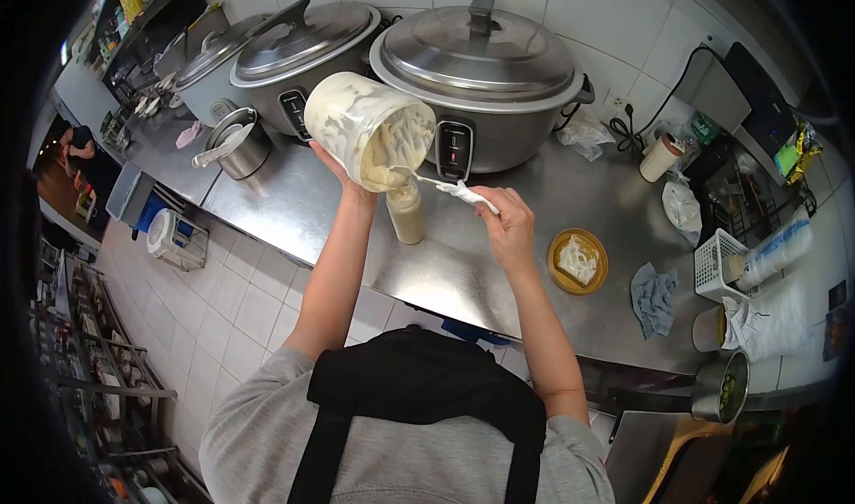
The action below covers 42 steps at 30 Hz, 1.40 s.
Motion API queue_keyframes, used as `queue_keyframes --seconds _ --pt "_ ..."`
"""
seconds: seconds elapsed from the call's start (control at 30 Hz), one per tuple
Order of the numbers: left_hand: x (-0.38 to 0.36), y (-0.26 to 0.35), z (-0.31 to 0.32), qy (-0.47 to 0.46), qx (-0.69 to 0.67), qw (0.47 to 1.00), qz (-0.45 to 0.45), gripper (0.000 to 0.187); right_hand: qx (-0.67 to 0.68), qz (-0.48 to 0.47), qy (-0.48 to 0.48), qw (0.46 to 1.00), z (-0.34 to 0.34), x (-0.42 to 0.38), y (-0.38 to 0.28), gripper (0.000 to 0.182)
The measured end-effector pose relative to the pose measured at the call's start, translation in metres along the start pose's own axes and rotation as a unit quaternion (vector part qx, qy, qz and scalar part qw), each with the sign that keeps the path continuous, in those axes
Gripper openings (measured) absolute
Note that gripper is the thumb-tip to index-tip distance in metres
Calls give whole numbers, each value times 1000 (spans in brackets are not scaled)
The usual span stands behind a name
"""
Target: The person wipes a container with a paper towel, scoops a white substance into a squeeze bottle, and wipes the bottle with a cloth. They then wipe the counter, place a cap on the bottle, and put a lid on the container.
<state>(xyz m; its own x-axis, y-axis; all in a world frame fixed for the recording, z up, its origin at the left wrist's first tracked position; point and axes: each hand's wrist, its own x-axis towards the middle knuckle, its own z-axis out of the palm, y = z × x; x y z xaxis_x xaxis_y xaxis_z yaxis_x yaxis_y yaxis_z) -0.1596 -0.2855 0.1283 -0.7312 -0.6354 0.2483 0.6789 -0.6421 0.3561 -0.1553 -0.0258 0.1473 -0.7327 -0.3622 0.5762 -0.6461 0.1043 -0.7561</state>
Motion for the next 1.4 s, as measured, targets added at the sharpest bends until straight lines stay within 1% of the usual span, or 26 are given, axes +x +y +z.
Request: queue_keyframes --seconds 0.07,0.17,0.23,0.43,0.6,0.7,0.77,0.9,0.97,1.0,1.07,1.1,1.13,1.2,1.3,1.33,1.4 --pt "4 -1 -6 4 11 1000 4 86 -54 -38 -9 998 -2 -2 0 16" --pt "7 0 -11 0 -9 1000 21 85 -63 -60 10 996 -1 -4 -1 18" --pt "8 0 -13 15 -2 999 31 85 -79 -76 10 994 -2 -5 -7 18" --pt "7 1 -13 19 26 998 59 84 -132 -124 6 984 -7 -8 -19 20" --pt "6 2 -10 11 28 998 62 85 -146 -164 19 975 -8 -9 -24 23" --pt "5 0 -9 15 35 998 57 85 -174 -182 4 968 -10 -10 -25 26" --pt "5 1 -10 21 37 998 51 85 -223 -194 -18 955 -13 -11 -26 29" --pt "3 3 -6 1 27 999 35 84 -220 -213 4 952 -11 -2 -33 31" --pt "2 2 -6 -3 30 999 27 84 -228 -286 -3 931 0 7 -37 30" --pt "3 0 -4 -4 26 999 27 86 -228 -285 -2 931 4 8 -39 30" --pt "5 -2 -5 -5 22 999 30 87 -248 -351 -29 903 12 11 -43 28" --pt "5 -3 -5 -3 19 1000 25 88 -248 -365 -46 896 13 10 -44 32" --pt "6 -3 -7 0 15 1000 21 89 -247 -366 -47 896 12 10 -43 32" --pt "7 -2 -10 -9 13 1000 18 90 -276 -399 -89 870 4 10 -38 31" --pt "9 0 -9 -12 18 1000 18 90 -283 -409 -107 861 -14 13 -34 30" --pt "8 0 -9 -6 26 999 19 90 -283 -409 -108 861 -16 14 -32 30" --pt "8 0 -8 -4 24 1000 18 90 -274 -400 -74 872 -18 18 -27 30"
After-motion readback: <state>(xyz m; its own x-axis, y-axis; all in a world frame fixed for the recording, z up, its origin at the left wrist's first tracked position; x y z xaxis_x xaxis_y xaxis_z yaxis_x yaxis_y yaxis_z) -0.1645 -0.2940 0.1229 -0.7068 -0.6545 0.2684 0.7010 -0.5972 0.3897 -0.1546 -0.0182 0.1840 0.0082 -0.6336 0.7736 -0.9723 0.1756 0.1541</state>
